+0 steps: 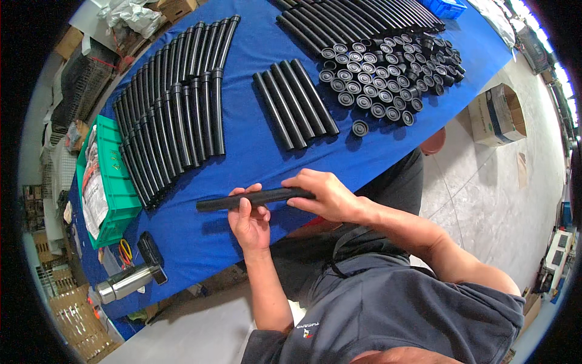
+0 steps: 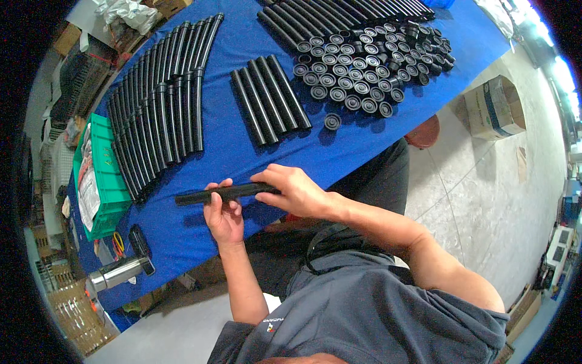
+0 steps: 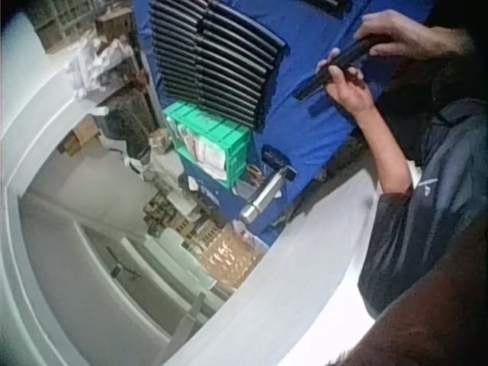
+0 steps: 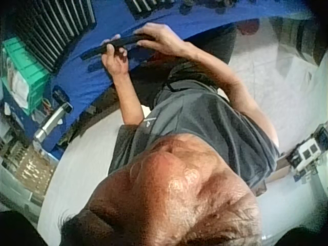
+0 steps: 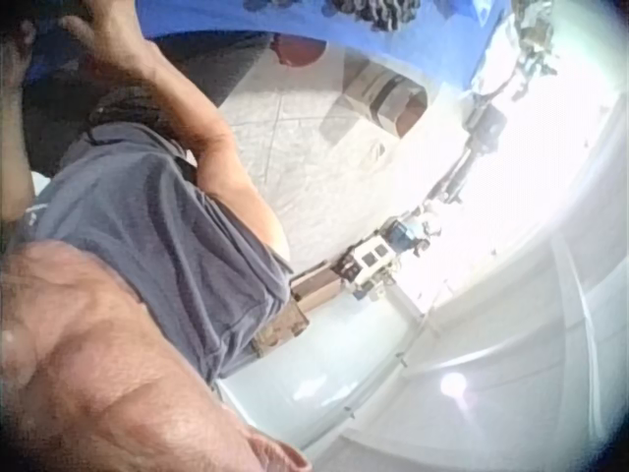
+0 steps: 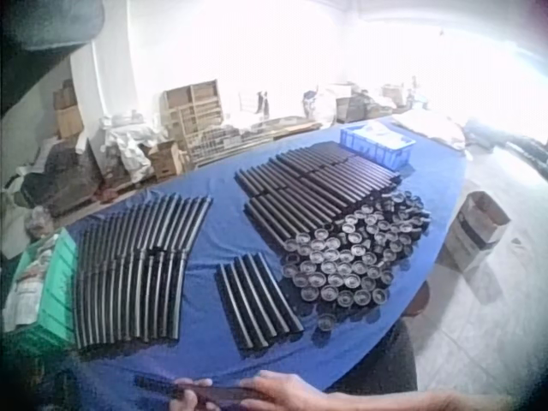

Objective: Manually assemble a cap onto a small black tube while seated at a work table.

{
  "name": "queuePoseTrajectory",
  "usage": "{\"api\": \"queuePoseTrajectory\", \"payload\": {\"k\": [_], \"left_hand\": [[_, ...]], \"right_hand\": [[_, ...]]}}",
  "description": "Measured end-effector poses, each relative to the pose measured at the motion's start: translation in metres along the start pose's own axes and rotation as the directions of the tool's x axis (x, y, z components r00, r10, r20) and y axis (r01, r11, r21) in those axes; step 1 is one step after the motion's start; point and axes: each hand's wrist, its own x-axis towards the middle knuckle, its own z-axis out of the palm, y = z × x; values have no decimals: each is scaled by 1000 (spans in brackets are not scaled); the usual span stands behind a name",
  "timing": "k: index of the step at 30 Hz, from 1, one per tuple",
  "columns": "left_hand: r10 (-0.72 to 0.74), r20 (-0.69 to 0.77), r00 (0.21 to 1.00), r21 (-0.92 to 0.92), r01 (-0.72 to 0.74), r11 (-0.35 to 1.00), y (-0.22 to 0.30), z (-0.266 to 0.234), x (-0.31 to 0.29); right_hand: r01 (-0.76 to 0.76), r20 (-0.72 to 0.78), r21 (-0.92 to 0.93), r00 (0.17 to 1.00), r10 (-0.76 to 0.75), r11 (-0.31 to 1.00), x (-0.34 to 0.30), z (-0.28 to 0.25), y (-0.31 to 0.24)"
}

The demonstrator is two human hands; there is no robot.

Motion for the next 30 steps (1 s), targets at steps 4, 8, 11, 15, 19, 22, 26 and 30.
{"api": "queuePoseTrajectory", "payload": {"k": [4, 8, 11, 15, 19, 22, 26, 30], "left_hand": [[-30, 36, 999, -19, 31, 999, 1, -5, 0], [-20, 66, 998, 3, 20, 1000, 0, -6, -1], [-54, 9, 998, 28, 54, 998, 0, 0, 2], [-44, 49, 998, -73, 47, 996, 3, -13, 0], [-40, 32, 999, -40, 41, 998, -1, 1, 1], [-52, 24, 998, -32, 53, 998, 1, -5, 2], [-21, 70, 997, -72, 26, 997, 2, -10, -1], [-22, -24, 999, 36, 23, 999, -1, 4, 1]], "right_hand": [[239, -30, -206, 968, -250, 949, -3, 10, 1], [-734, 491, 393, 677, 548, 555, 8, -10, -14], [18, -89, 39, 996, -15, 999, -1, 13, 6], [-162, 74, 125, 985, 154, 979, 5, 3, -16], [-287, 103, 301, 958, 268, 910, 1, 0, 2], [153, -124, -33, 980, -156, 988, 0, 13, 6], [-557, 357, 205, 808, 468, 805, 7, -5, -19], [10, -23, 34, 1000, -9, 999, -1, 2, 6]]}}
